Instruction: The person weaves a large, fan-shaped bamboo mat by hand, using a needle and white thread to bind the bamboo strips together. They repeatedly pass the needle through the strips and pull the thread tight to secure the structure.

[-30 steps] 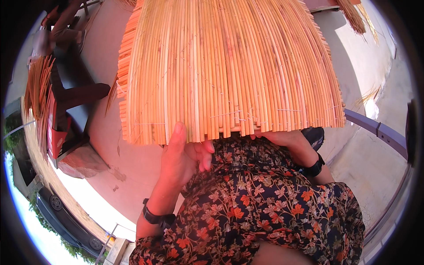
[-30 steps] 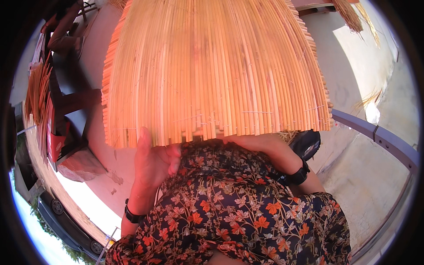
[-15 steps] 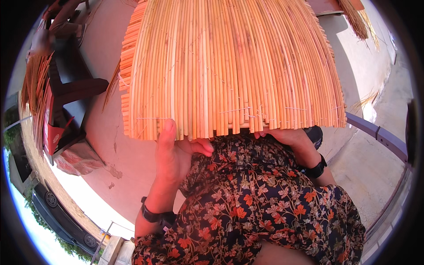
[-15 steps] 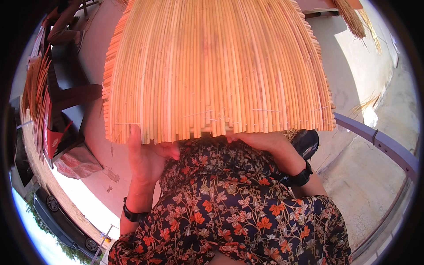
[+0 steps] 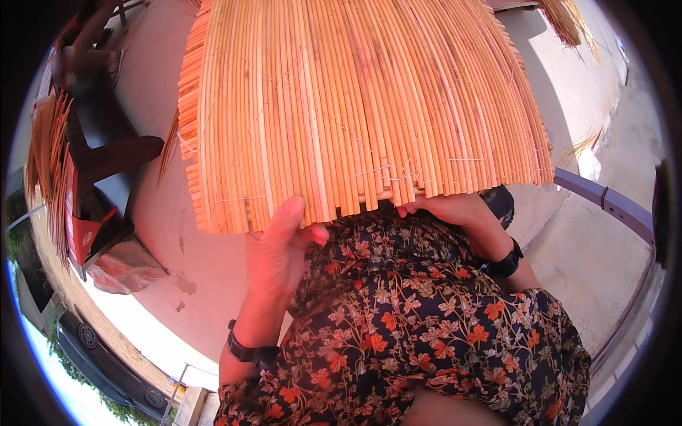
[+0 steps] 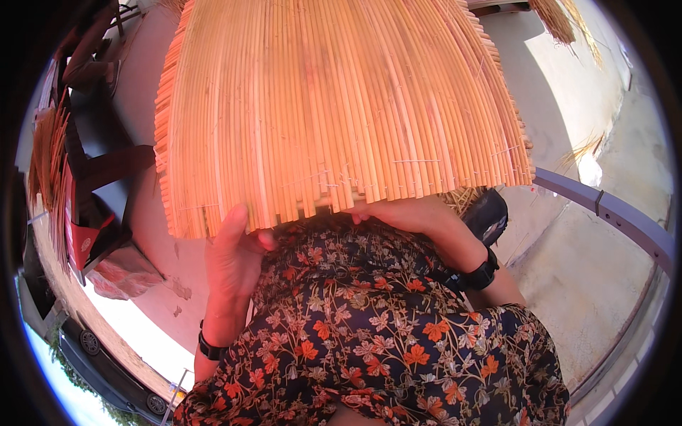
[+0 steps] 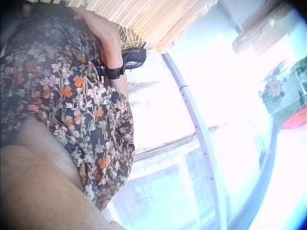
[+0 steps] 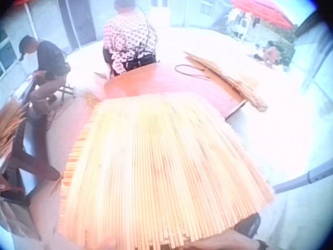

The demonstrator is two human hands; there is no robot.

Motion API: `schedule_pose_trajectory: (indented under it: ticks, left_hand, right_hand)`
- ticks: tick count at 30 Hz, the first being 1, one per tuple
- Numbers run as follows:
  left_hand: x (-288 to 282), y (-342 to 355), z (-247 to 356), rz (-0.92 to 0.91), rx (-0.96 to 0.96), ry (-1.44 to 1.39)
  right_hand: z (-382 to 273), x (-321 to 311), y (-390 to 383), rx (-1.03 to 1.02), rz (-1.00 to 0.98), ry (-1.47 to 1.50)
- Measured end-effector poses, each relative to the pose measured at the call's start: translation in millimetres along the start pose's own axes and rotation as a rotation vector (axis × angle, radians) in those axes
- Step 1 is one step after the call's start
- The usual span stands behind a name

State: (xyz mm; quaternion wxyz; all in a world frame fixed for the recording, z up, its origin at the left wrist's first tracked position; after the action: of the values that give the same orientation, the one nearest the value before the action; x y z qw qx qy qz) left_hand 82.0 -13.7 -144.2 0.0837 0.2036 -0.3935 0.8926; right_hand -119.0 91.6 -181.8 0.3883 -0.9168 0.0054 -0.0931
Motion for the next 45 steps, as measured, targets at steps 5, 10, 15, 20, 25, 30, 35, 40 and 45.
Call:
schedule_pose_trajectory:
  ticks: [5, 10, 15, 20, 25, 30, 35, 40, 45]
  left_hand:
    - [2.0, 2.4, -2.9, 0.013, 0.015, 0.008]
    - [6.3, -1.8, -11.9, -0.137, -0.155, 0.111]
    - [33.0, -64.9, 40.9, -0.601, 0.639, 1.483]
    - [89.1, -90.1, 70.7, -0.386, 1.328, 1.860]
    - [103.8, -45.7, 47.5, -0.659, 1.225, 2.055]
    - [107.3, -38.1, 40.2, -0.853, 1.043, 1.877]
    - [116.2, -38.1, 30.5, -0.970, 1.043, 1.847]
    - [122.2, -40.5, 23.4, -0.900, 1.093, 1.893]
    - [119.7, -45.2, 10.5, -0.619, 1.342, 1.927]
  right_hand:
    - [-27.0, -4.8, -29.2, -0.197, 0.012, 0.078]
    - [-24.7, 7.6, -32.0, 0.176, 0.042, 0.407]
    - [-19.8, 5.5, -29.7, 0.222, 0.048, 0.402]
    - [-10.6, 3.6, -17.3, 0.136, -0.005, 0.344]
    - [-2.1, -3.7, -4.8, 0.106, -0.021, 0.217]
    - [-35.2, 3.3, -17.6, 0.058, -0.016, 0.203]
    - [-35.4, 3.3, -8.8, 0.002, -0.087, 0.157]
    - [-16.6, 1.0, 16.1, -0.123, -0.245, 0.150]
    - [-17.2, -3.8, 16.8, -0.097, -0.189, 0.147]
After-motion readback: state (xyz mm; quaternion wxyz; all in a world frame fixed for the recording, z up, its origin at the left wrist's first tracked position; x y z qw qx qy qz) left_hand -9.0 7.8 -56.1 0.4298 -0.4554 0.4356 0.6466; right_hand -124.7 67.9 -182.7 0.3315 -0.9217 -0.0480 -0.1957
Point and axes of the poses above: each hand's wrist, its own y-axis towards the middle knuckle, its own x-axis out of the palm, z = x × y, the point moved 10 cm from there along y, towards the middle knuckle, and after that the axes turned 5 degrees about -y, right-handed, at the moved point
